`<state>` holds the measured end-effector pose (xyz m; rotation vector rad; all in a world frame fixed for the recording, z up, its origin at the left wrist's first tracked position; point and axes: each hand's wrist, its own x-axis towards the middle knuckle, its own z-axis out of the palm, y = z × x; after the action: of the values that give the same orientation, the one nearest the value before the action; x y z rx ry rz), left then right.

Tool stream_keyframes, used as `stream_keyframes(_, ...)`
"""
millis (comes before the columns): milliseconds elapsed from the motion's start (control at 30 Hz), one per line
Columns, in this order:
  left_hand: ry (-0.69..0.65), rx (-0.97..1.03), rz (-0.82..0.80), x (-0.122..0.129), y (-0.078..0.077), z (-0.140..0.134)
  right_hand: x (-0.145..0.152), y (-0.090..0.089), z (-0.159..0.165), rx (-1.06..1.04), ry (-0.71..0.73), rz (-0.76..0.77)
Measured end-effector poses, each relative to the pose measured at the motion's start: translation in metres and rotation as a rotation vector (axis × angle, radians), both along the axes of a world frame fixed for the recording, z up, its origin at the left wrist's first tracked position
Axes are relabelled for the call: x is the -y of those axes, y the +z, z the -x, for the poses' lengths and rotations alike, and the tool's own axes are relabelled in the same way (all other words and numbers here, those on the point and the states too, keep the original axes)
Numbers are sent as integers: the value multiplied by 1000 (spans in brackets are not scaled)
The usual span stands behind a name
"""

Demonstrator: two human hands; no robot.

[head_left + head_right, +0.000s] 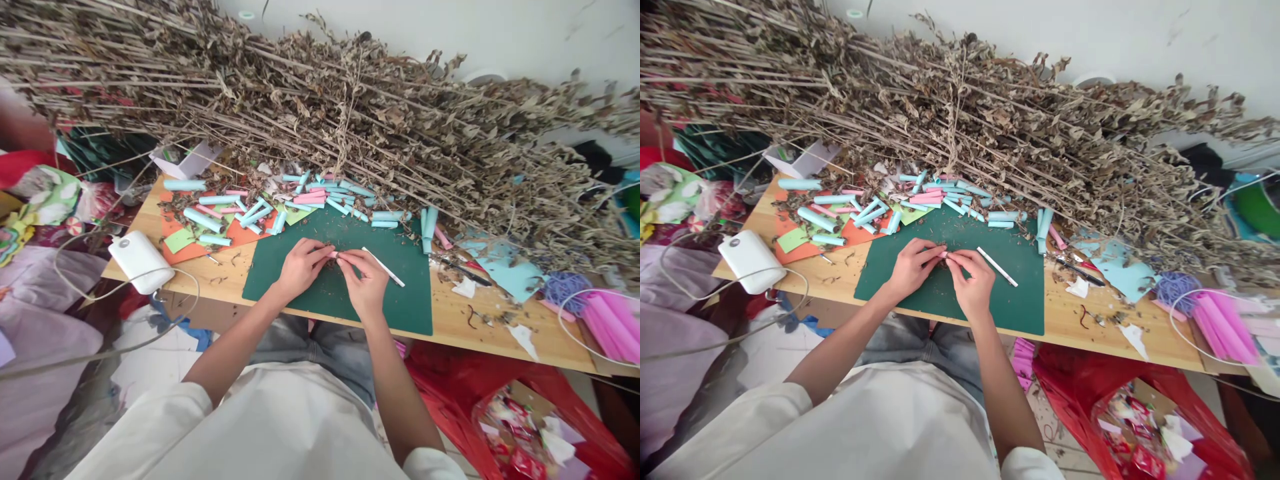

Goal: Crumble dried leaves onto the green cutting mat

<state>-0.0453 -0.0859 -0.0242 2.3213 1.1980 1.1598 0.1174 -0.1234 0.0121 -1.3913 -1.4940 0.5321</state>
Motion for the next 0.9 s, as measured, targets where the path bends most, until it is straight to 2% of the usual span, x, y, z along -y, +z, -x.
stream_keyframes(167, -6, 1, 13, 1, 2, 0, 1, -4, 2, -105, -24, 60)
stream_keyframes(333, 11, 24, 32, 0, 2, -1, -4, 1, -1, -71, -6, 121)
stream_keyframes(467, 71, 37, 56, 1, 1, -2, -17, 14, 0, 81, 70, 97)
stream_keyframes(633, 207, -29, 99, 5, 4, 0, -35, 26, 4, 304, 253, 31)
stream_keyframes(733, 253, -61, 88, 5, 5, 0, -38, 23, 7, 344, 295, 12)
stream_keyframes(900, 233, -27, 114, 4, 5, 1, -36, 11, 9, 433, 313, -78)
